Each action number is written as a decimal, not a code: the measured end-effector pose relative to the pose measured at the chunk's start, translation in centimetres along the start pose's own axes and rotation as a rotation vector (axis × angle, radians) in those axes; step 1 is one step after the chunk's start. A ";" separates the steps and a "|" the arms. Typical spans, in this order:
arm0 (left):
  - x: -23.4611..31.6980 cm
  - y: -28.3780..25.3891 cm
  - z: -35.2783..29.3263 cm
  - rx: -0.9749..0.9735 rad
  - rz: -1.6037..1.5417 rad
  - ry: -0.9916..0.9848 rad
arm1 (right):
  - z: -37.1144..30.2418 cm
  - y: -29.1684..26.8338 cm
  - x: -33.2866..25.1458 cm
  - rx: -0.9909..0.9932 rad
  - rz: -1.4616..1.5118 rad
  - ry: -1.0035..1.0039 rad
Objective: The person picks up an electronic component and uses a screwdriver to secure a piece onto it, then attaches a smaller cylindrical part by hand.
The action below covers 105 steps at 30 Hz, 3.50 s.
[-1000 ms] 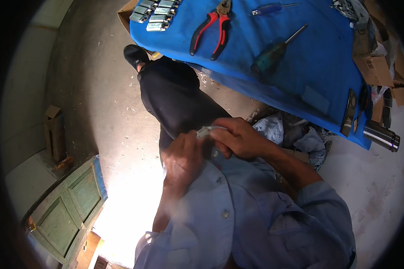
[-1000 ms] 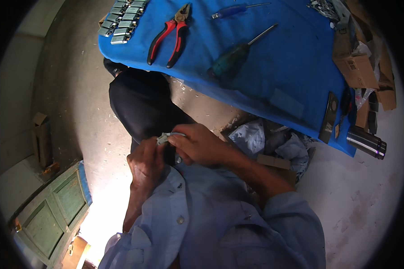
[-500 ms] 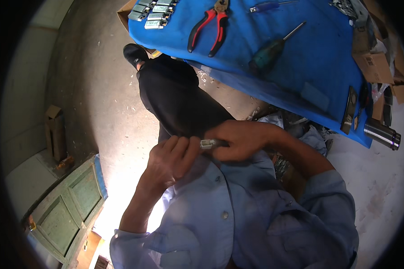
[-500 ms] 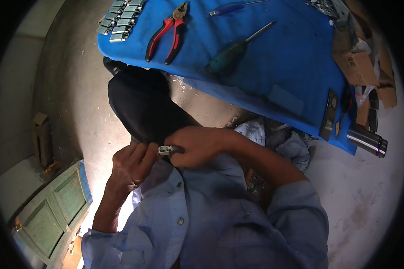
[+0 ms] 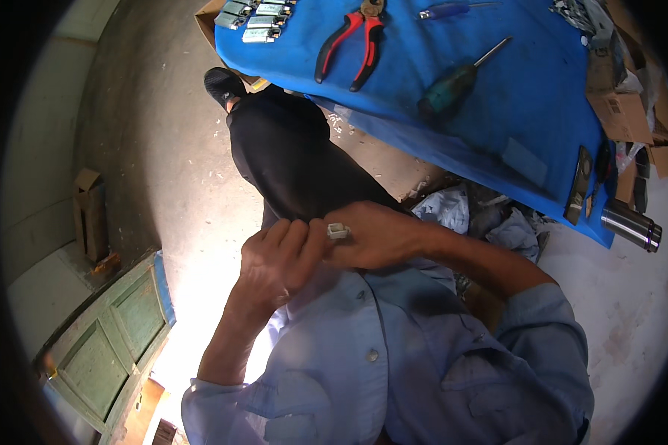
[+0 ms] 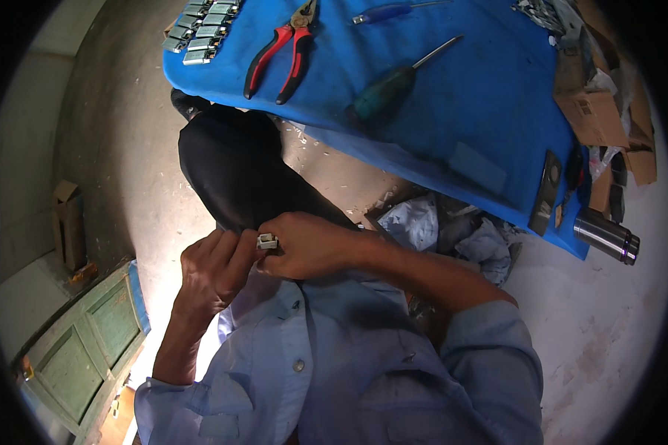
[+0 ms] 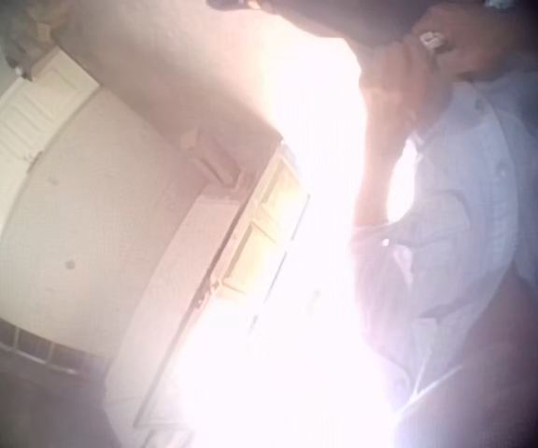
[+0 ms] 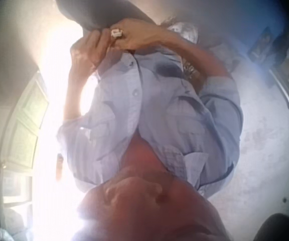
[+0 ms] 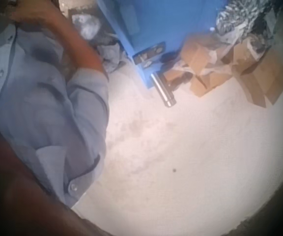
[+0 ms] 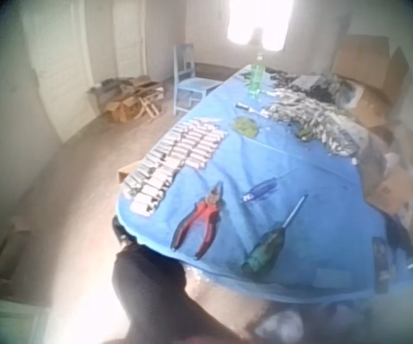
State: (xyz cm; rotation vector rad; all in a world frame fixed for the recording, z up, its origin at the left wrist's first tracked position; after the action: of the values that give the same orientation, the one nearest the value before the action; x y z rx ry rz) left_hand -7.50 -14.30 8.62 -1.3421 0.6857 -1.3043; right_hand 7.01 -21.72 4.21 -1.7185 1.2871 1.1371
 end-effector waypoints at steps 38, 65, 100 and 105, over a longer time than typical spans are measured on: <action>0.9 3.9 -0.9 0.157 -0.108 -0.286 | -0.5 -0.7 1.4 0.166 0.174 -0.016; 0.7 3.1 -1.3 0.078 0.015 -0.111 | -1.8 -1.0 0.3 0.139 0.158 -0.028; 3.4 4.8 -1.1 0.203 -0.405 -0.470 | -1.6 0.2 1.6 0.526 0.114 -0.194; 4.3 4.5 -0.7 0.136 -0.377 -0.473 | -1.4 0.8 1.2 0.621 -0.125 -0.321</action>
State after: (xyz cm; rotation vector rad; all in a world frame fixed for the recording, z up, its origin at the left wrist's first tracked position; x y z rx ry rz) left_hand -5.95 -19.58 5.57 -1.6380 0.0168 -1.2269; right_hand 6.73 -23.63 3.58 -1.0909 1.1515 0.7848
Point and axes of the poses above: each hand's wrist, its own z-axis towards the middle knuckle, its own y-axis out of the palm, x = y × z, the point moved 4 cm from there along z, towards the middle knuckle, and after that the axes turned 4 degrees about -y, right-handed, at the moved point
